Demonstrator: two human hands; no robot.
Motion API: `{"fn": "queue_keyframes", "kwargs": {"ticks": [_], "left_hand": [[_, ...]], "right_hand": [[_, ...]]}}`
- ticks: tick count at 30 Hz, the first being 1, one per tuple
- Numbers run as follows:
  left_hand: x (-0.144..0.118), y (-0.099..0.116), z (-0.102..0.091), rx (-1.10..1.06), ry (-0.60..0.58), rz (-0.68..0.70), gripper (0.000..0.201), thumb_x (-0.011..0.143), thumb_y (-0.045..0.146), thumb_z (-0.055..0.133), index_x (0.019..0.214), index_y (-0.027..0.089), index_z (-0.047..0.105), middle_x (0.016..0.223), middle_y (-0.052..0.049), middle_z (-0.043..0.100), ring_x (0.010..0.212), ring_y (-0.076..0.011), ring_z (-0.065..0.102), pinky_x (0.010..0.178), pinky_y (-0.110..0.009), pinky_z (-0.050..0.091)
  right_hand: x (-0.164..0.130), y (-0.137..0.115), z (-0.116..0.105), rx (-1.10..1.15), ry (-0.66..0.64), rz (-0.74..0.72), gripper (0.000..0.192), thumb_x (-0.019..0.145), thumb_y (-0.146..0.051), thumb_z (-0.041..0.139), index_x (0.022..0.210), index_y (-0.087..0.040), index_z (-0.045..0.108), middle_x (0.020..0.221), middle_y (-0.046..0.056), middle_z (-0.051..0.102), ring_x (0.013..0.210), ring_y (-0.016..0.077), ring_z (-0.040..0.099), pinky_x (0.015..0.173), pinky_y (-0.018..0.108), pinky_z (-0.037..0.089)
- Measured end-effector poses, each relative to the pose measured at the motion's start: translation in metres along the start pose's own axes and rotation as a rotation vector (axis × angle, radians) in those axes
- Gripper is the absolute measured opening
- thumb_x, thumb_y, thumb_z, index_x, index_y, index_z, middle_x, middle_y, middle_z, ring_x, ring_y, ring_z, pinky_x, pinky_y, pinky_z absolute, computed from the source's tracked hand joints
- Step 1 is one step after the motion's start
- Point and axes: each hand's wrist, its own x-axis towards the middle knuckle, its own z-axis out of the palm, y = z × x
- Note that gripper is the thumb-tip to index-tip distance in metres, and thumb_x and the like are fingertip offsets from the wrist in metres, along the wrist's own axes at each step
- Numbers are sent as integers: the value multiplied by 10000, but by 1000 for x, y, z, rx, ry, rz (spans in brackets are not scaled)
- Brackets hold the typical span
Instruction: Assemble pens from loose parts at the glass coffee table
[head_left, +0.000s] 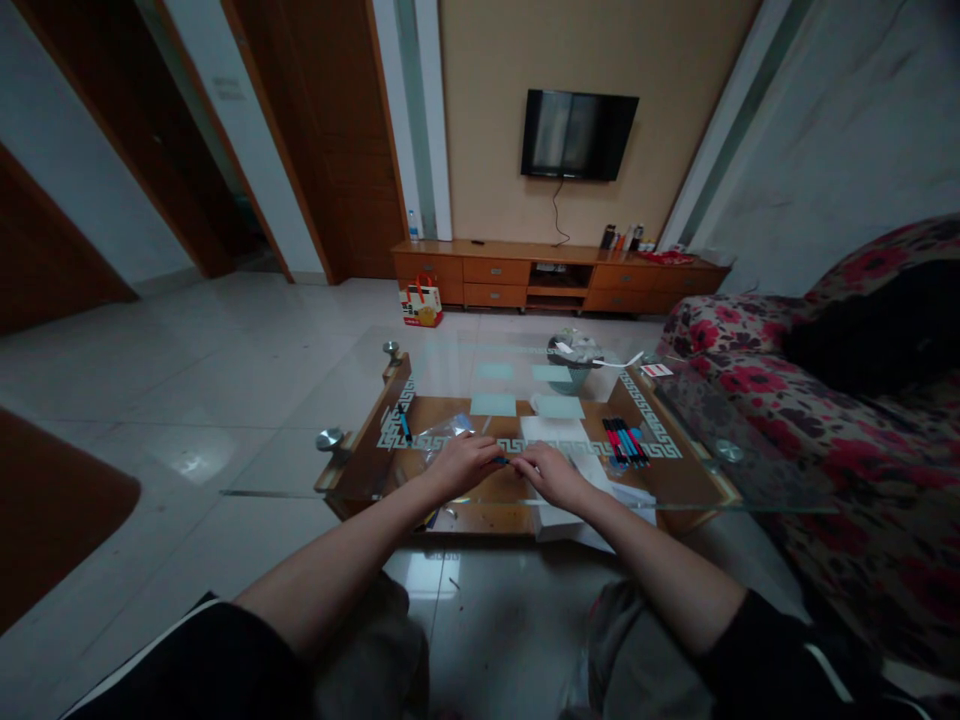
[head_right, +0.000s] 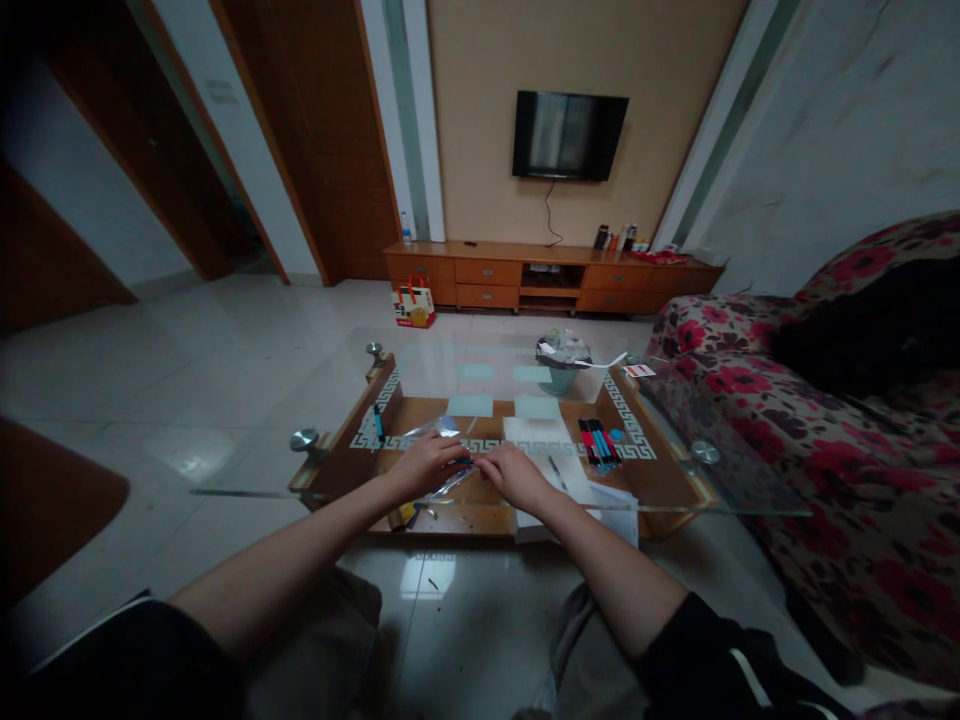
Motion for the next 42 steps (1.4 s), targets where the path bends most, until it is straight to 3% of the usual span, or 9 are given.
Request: {"fn": "queue_keyframes", "kwargs": {"ticks": [15, 24, 36, 42], "left_hand": [[6, 11, -25, -29, -93, -38, 258, 990, 387, 484, 1005, 243, 698, 849, -31, 697, 761, -153, 628, 729, -259, 411], [6, 11, -21, -99, -117, -65, 245, 987, 353, 491, 996, 218, 695, 871, -43, 702, 760, -155, 631, 751, -270, 438], [4, 12, -20, -189, -116, -97, 275, 980, 403, 491, 1057, 205, 665, 900, -57, 692, 830, -182, 637, 718, -252, 439], [4, 11, -19, -137, -98, -111, 224, 974, 367, 506, 1013, 206, 657, 863, -42, 684, 807, -179, 632, 717, -256, 429]], "right_hand": [[0, -10, -9, 6, 119, -75, 346, 1009, -323, 469, 795, -188, 705, 776, 60, 613, 818, 202, 529, 752, 313, 405], [-3, -10, -11, -6, 142, -103, 310, 1002, -321, 482, 840, -193, 713, 797, 66, 607, 831, 208, 525, 767, 329, 414], [-5, -2, -8, 63, 182, -81, 76, 910, -281, 652, 931, -208, 660, 891, 50, 603, 893, 206, 545, 796, 333, 449], [-6, -6, -9, 78, 191, -59, 174, 917, -355, 639, 1002, -204, 632, 985, 63, 585, 961, 207, 541, 861, 346, 454]]}}
